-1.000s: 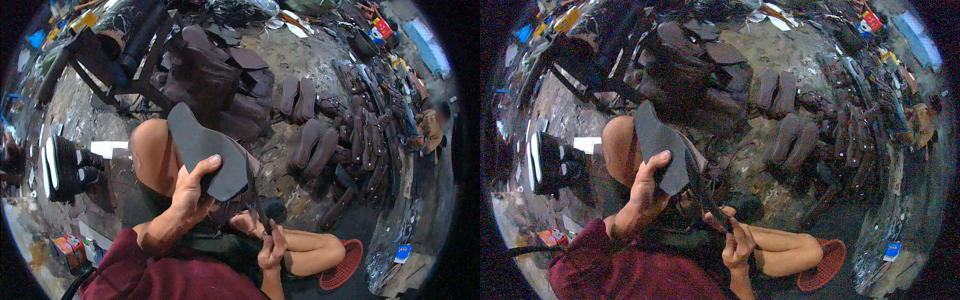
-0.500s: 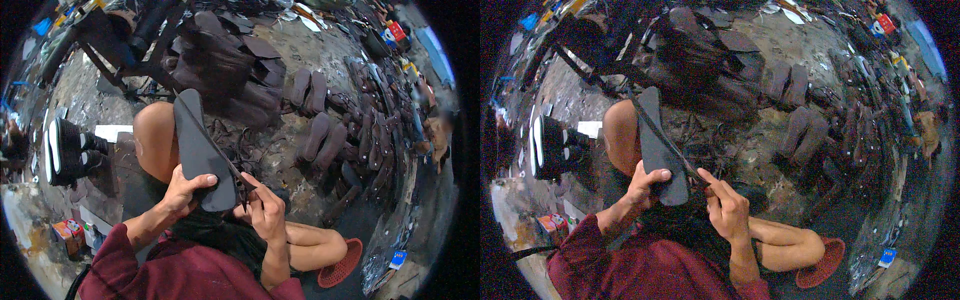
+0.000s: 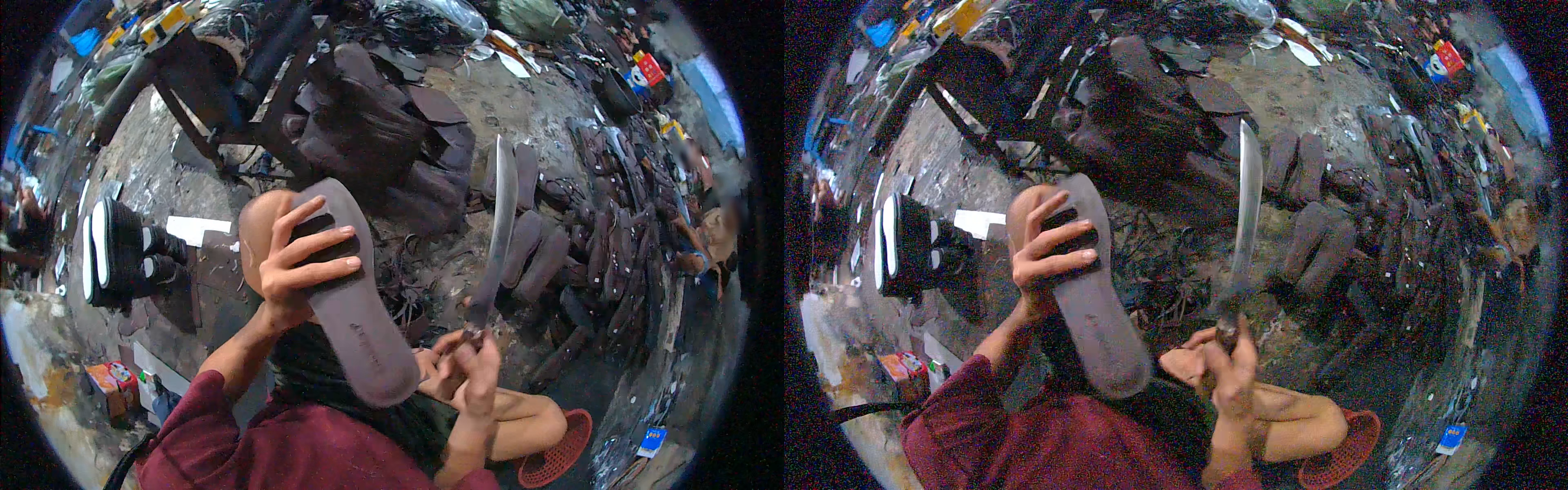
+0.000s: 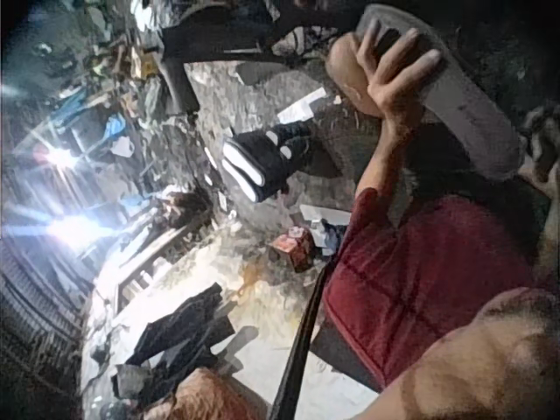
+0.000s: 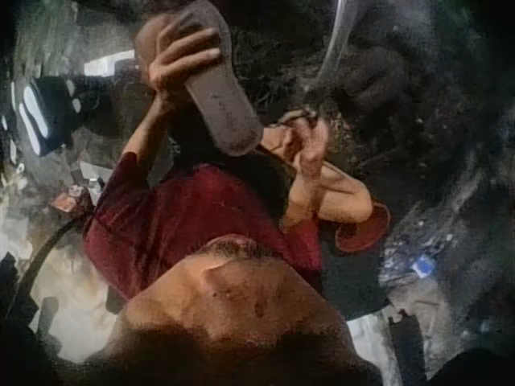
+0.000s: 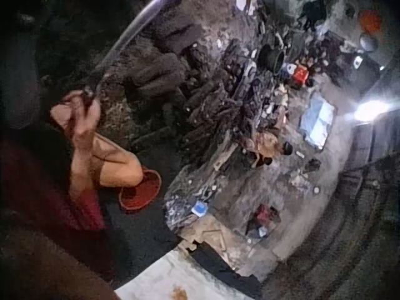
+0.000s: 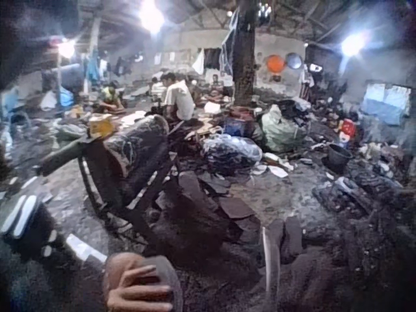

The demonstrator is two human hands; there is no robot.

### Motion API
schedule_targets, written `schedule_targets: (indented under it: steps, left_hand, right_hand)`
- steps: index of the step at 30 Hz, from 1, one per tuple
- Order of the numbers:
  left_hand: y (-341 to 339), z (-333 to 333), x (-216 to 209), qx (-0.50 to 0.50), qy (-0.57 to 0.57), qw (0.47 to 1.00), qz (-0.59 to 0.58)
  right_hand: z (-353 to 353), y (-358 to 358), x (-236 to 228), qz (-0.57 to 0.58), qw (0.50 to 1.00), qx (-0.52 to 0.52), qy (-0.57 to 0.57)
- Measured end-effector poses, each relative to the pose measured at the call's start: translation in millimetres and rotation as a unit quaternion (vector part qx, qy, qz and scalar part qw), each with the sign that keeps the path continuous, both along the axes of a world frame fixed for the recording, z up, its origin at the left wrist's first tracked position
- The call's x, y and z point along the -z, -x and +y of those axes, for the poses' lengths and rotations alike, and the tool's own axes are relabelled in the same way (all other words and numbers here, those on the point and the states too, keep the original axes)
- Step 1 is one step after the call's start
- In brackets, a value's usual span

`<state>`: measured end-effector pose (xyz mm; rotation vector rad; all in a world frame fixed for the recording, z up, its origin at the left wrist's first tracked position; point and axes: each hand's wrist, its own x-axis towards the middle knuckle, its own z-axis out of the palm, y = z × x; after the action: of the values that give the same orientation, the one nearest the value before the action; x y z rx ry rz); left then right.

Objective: The person sits on the floor and uses a knife to cut dark shoe insoles into smaller pieces. They repeatedly pick up insoles, cut them, and place the cut pieces aside.

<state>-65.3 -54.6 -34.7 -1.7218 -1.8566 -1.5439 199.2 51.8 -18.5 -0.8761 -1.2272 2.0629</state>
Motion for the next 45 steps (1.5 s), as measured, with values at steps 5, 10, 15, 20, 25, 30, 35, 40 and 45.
schedule_targets:
  steps: [5, 10, 15, 20, 25, 30, 35, 40, 45]
  left_hand:
    - [-10.2, 16.7, -17.8, -0.085, -0.008, 0.989, 0.121]
    - [-17.3, 39.6, 11.4, -0.180, 0.025, 0.979, -0.096]
    - [-15.8, 35.5, 27.3, -0.030, 0.203, 0.978, -0.024]
    - [-25.3, 40.0, 28.0, 0.030, 0.334, 0.941, 0.039]
    - [-19.0, 40.1, 32.2, 0.035, 0.329, 0.943, 0.045]
    - [-13.1, 37.1, 36.6, 0.027, 0.346, 0.936, 0.063]
    - [-15.5, 51.6, 38.8, 0.059, 0.346, 0.935, 0.053]
    - [-16.4, 65.6, 42.5, 0.054, 0.358, 0.930, 0.058]
    - [-21.4, 64.6, 40.7, 0.033, 0.330, 0.943, 0.033]
  right_hand:
    - [-31.2, -0.6, -3.2, -0.033, 0.993, -0.032, 0.105]
    - [-18.1, 8.6, 17.4, -0.050, 0.986, 0.124, 0.098]
    - [65.8, 5.1, 100.4, -0.041, 0.921, 0.372, 0.108]
    - [151.5, -24.3, 180.2, -0.073, 0.882, 0.456, 0.090]
    - [176.8, -26.4, 215.1, -0.069, 0.856, 0.500, 0.111]
    - [135.9, 7.7, 223.6, -0.133, 0.818, 0.550, 0.102]
    - [136.5, 57.8, 253.0, -0.109, 0.941, 0.316, 0.050]
    - [152.2, 121.6, 264.6, -0.276, 0.937, 0.200, -0.075]
    - [134.1, 120.5, 213.5, -0.134, 0.943, 0.298, -0.060]
